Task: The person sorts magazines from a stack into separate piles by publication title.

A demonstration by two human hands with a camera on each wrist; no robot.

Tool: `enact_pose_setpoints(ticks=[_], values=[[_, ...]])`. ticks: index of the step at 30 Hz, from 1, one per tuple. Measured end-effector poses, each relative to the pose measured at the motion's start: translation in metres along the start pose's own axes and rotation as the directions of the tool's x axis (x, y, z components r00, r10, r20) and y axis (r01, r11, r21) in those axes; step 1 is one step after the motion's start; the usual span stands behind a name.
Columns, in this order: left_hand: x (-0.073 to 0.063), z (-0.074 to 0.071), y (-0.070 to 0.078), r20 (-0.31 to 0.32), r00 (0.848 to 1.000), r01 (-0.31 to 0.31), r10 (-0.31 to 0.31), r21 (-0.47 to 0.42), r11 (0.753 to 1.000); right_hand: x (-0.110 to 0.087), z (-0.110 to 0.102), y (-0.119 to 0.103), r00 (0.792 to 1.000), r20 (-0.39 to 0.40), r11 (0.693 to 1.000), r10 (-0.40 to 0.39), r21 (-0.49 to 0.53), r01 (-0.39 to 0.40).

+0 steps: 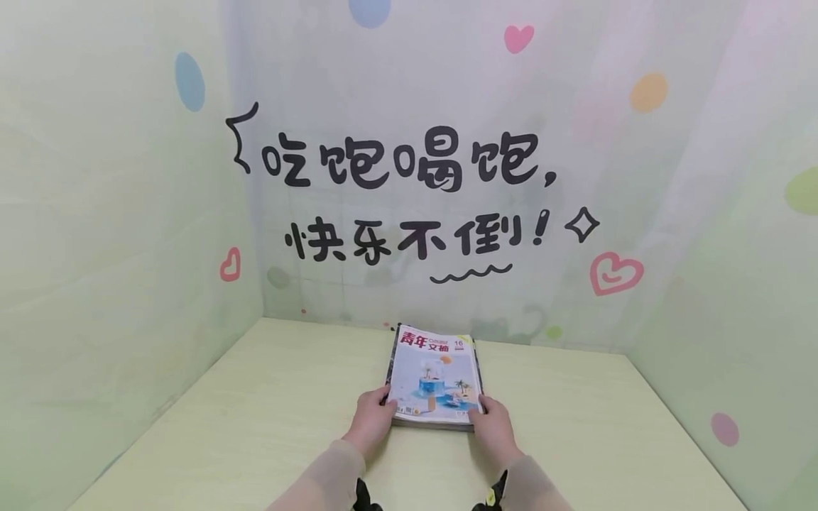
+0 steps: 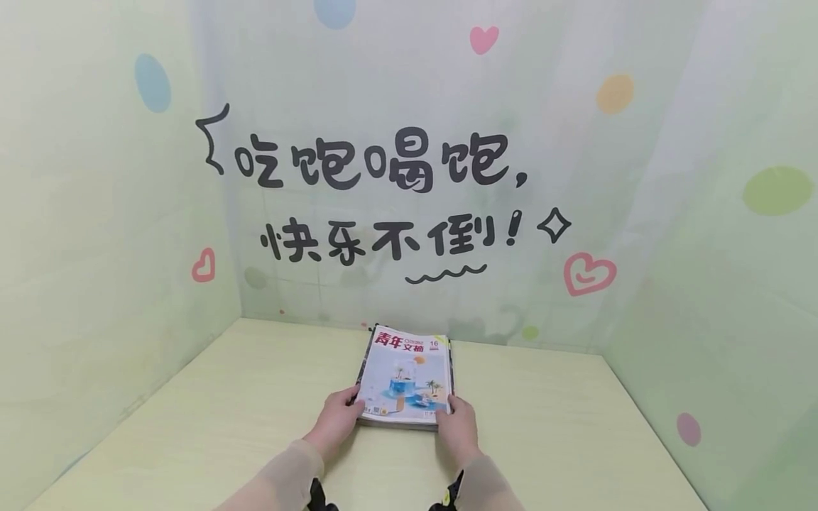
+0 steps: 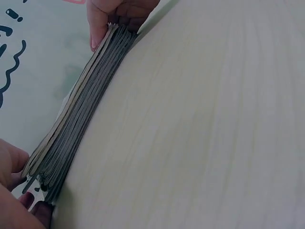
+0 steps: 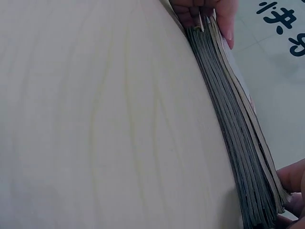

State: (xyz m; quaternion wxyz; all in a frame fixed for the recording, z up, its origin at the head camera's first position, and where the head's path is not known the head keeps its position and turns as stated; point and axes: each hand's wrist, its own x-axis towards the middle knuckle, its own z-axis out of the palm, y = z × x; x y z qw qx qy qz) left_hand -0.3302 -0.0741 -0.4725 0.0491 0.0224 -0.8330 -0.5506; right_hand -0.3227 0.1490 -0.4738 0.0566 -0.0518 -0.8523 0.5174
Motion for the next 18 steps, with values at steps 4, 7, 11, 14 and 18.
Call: enact_pose_setpoints(ticks=[4, 7, 11, 14, 18], values=[[-0.003, 0.002, 0.001, -0.089, 0.995, 0.052, -0.045, 0.081, 0.995, -0.002, 0.001, 0.0, 0.999, -0.038, 1.0, 0.013, -0.007, -0.014], [-0.008, 0.0, 0.003, -0.128, 0.99, 0.076, -0.057, 0.148, 0.986, -0.007, -0.001, -0.003, 0.995, -0.094, 0.997, 0.046, -0.057, -0.051], [-0.015, -0.004, 0.003, -0.106, 0.994, 0.054, -0.037, 0.16, 0.986, -0.015, -0.005, -0.006, 0.989, -0.126, 0.98, 0.075, -0.177, -0.096], [-0.018, -0.006, 0.001, -0.065, 0.998, 0.029, -0.021, 0.132, 0.991, -0.02, -0.008, -0.007, 0.994, -0.091, 0.97, 0.064, -0.23, -0.083], [-0.021, -0.006, -0.001, -0.018, 0.999, 0.031, -0.03, 0.074, 0.997, -0.023, -0.009, -0.005, 0.998, -0.038, 0.984, 0.054, -0.165, -0.059]])
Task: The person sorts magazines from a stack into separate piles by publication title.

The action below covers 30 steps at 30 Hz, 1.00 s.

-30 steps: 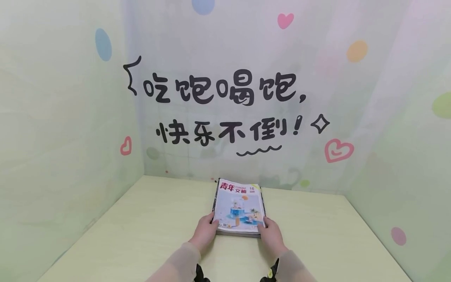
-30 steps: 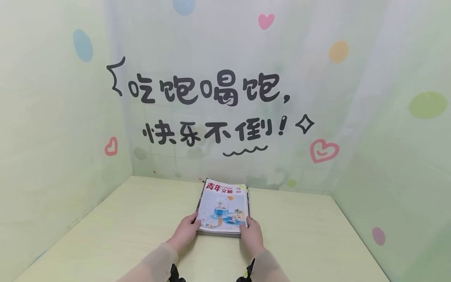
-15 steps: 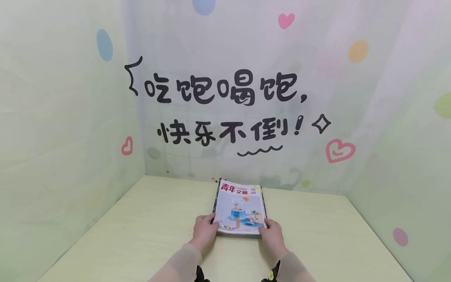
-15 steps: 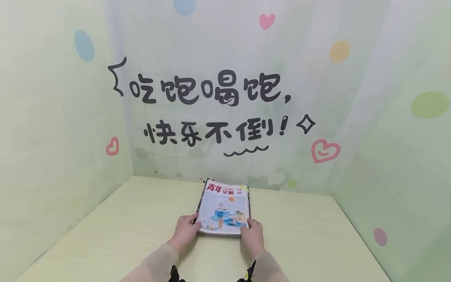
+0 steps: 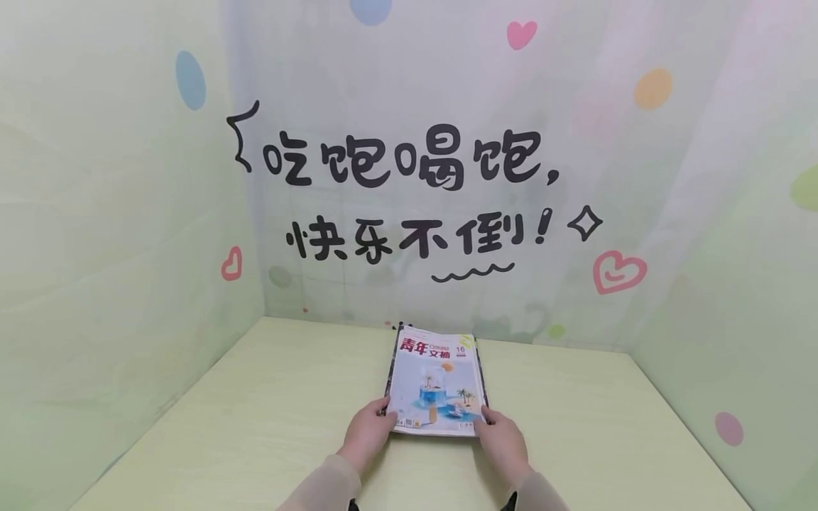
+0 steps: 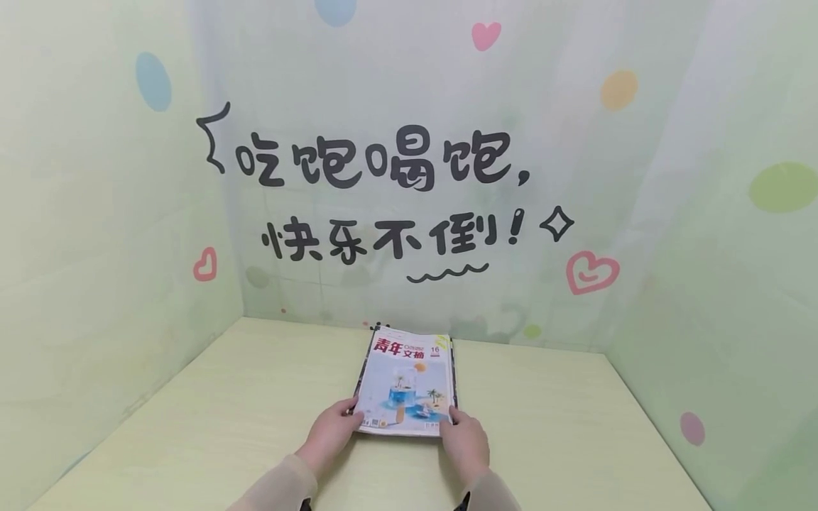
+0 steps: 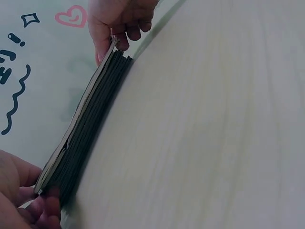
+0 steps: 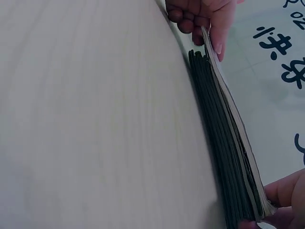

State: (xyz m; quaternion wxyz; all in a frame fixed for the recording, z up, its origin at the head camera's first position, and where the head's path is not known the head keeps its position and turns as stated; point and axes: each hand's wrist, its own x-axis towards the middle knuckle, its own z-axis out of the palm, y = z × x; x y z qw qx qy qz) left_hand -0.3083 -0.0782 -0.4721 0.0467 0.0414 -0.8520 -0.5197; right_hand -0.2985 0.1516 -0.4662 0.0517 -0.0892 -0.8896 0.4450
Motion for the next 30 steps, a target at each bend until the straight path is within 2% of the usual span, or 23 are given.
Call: enact_pose_setpoints(ticks=[4, 8, 10, 13, 15, 17, 19, 22, 27, 30], values=[[-0.003, 0.0, 0.0, 0.056, 0.998, 0.033, -0.027, -0.124, 0.992, -0.003, 0.0, 0.001, 0.999, 0.033, 0.983, 0.012, 0.185, -0.018], [-0.005, -0.001, 0.001, 0.112, 0.992, 0.08, -0.052, -0.257, 0.963, -0.008, 0.0, -0.002, 0.997, 0.063, 0.928, 0.037, 0.367, -0.058], [-0.006, -0.002, 0.002, 0.128, 0.99, 0.093, -0.057, -0.295, 0.951, -0.01, -0.002, -0.005, 0.996, 0.078, 0.888, 0.053, 0.452, -0.083], [-0.007, -0.004, 0.002, 0.153, 0.986, 0.11, -0.06, -0.34, 0.934, -0.013, -0.004, -0.008, 0.99, 0.116, 0.8, 0.081, 0.586, -0.133], [-0.008, -0.005, 0.002, 0.17, 0.984, 0.12, -0.062, -0.361, 0.925, -0.014, -0.005, -0.008, 0.985, 0.143, 0.751, 0.097, 0.639, -0.167], [-0.01, -0.007, 0.002, 0.194, 0.979, 0.139, -0.068, -0.381, 0.914, -0.014, -0.007, -0.007, 0.98, 0.164, 0.734, 0.115, 0.651, -0.195], [-0.012, -0.007, 0.002, 0.215, 0.974, 0.152, -0.07, -0.392, 0.907, -0.015, -0.007, -0.005, 0.977, 0.172, 0.747, 0.129, 0.631, -0.209], [-0.015, -0.006, 0.002, 0.228, 0.971, 0.162, -0.075, -0.394, 0.905, -0.016, -0.007, -0.001, 0.98, 0.161, 0.794, 0.117, 0.577, -0.19], [-0.017, -0.003, 0.0, 0.198, 0.977, 0.152, -0.079, -0.391, 0.908, -0.019, -0.002, 0.003, 0.993, 0.104, 0.87, 0.064, 0.482, -0.106], [-0.018, -0.001, 0.0, 0.183, 0.98, 0.147, -0.077, -0.413, 0.899, -0.02, 0.002, 0.003, 0.997, 0.059, 0.891, 0.053, 0.448, -0.074]])
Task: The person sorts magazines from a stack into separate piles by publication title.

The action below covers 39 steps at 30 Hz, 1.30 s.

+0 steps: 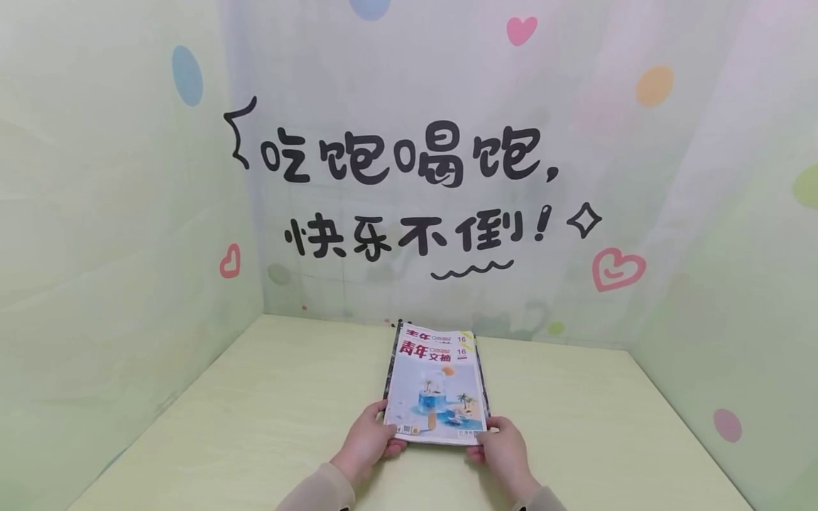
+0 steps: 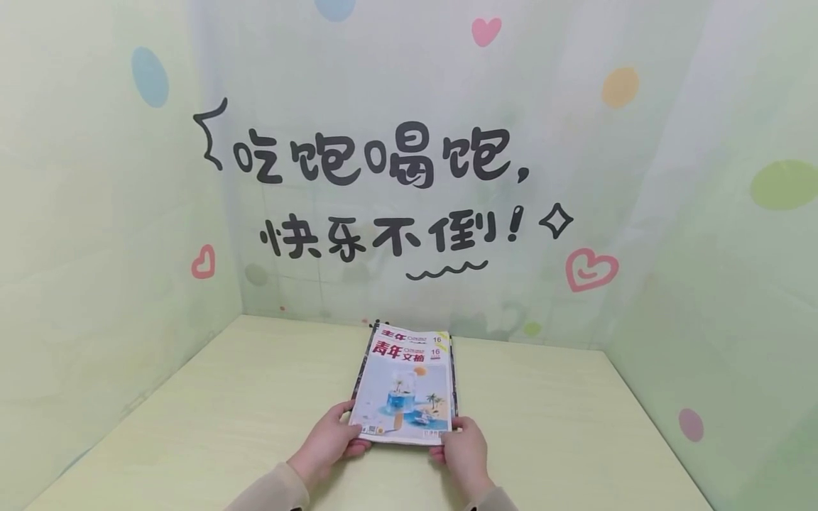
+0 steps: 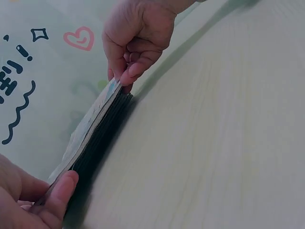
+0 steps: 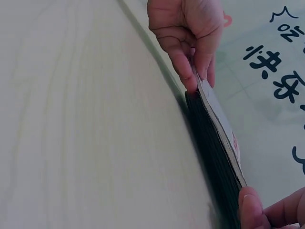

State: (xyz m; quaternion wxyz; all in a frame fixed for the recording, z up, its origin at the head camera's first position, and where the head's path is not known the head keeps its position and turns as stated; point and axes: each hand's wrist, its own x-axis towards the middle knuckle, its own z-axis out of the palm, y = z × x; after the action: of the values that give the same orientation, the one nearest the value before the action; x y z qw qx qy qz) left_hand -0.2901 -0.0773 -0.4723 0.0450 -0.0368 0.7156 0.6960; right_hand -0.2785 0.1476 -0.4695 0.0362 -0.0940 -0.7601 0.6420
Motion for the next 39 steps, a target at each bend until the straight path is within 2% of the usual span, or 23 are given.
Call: enact_pose_setpoints(ticks=[8, 14, 23, 27, 33, 39], values=[[-0.004, 0.0, 0.0, -0.027, 0.999, -0.03, 0.029, -0.058, 0.998, -0.007, 0.008, -0.005, 0.999, -0.033, 0.998, -0.04, 0.044, 0.041], [-0.004, -0.016, 0.009, -0.056, 0.997, -0.056, 0.053, -0.056, 0.997, -0.008, 0.023, -0.015, 0.998, -0.004, 0.988, -0.068, 0.14, 0.068], [0.007, -0.065, 0.02, -0.132, 0.989, -0.07, 0.063, -0.053, 0.996, -0.001, 0.065, -0.035, 0.994, 0.064, 0.977, -0.084, 0.201, 0.069], [0.014, -0.089, 0.022, -0.145, 0.988, -0.067, 0.057, -0.06, 0.996, 0.002, 0.086, -0.047, 0.992, 0.094, 0.973, -0.087, 0.222, 0.064], [0.023, -0.121, 0.025, -0.16, 0.987, -0.03, 0.017, -0.078, 0.996, 0.007, 0.115, -0.062, 0.989, 0.142, 0.978, -0.035, 0.209, 0.005], [0.031, -0.151, 0.025, -0.159, 0.987, 0.007, -0.018, -0.069, 0.998, 0.01, 0.14, -0.068, 0.978, 0.204, 0.972, 0.031, 0.221, -0.077]])
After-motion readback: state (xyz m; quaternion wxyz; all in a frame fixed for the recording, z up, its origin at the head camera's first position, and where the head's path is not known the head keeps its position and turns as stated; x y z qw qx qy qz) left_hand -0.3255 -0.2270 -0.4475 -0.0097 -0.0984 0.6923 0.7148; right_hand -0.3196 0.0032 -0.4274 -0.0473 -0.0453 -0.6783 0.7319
